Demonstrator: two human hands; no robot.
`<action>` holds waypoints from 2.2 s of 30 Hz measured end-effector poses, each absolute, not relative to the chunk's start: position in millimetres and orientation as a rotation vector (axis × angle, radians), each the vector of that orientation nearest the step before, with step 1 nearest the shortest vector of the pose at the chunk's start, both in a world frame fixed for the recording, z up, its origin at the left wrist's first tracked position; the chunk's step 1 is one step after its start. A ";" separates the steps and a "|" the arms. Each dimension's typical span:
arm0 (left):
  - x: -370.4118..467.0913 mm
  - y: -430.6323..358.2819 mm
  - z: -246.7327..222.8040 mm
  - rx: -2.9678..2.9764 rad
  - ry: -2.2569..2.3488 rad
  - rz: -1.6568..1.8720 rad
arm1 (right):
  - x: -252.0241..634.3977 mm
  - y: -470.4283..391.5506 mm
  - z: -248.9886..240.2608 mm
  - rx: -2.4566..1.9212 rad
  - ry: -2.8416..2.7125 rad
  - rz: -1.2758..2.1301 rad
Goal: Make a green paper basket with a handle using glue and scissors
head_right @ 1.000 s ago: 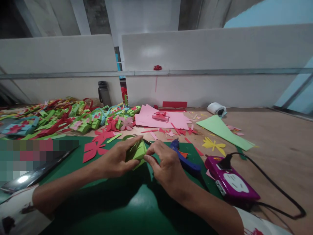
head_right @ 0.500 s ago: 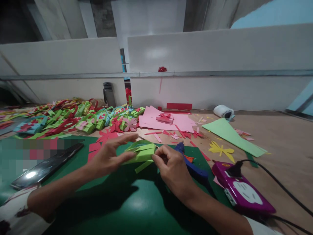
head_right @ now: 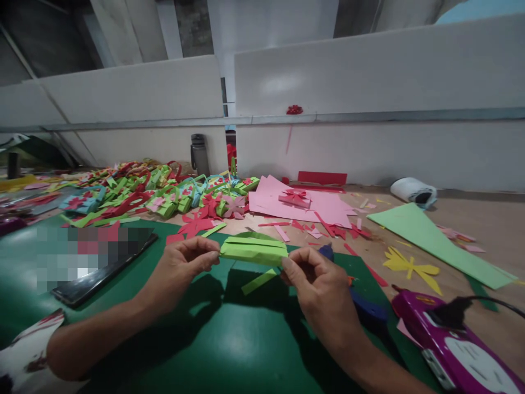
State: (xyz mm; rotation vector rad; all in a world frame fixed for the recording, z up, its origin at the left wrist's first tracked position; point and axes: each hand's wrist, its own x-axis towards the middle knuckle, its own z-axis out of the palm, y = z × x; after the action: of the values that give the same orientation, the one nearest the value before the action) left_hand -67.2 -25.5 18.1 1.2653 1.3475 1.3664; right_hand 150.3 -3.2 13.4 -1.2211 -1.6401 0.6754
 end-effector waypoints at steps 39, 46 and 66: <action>-42.9 -16.0 21.9 1.293 0.999 1.484 | 140.3 -12.7 5.7 -1.260 -1.936 0.864; -41.7 -10.6 38.0 1.588 1.096 1.408 | 156.9 -11.3 30.9 -1.191 -1.857 0.602; -44.5 5.4 27.7 1.316 0.996 1.044 | 227.9 10.2 -1.9 -1.843 -2.494 -0.720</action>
State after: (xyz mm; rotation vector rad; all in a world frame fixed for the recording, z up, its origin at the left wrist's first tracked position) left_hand -44.5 5.4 27.7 1.3165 0.9955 1.0441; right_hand 227.9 10.2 -1.9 -1.8432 -2.4943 -0.7202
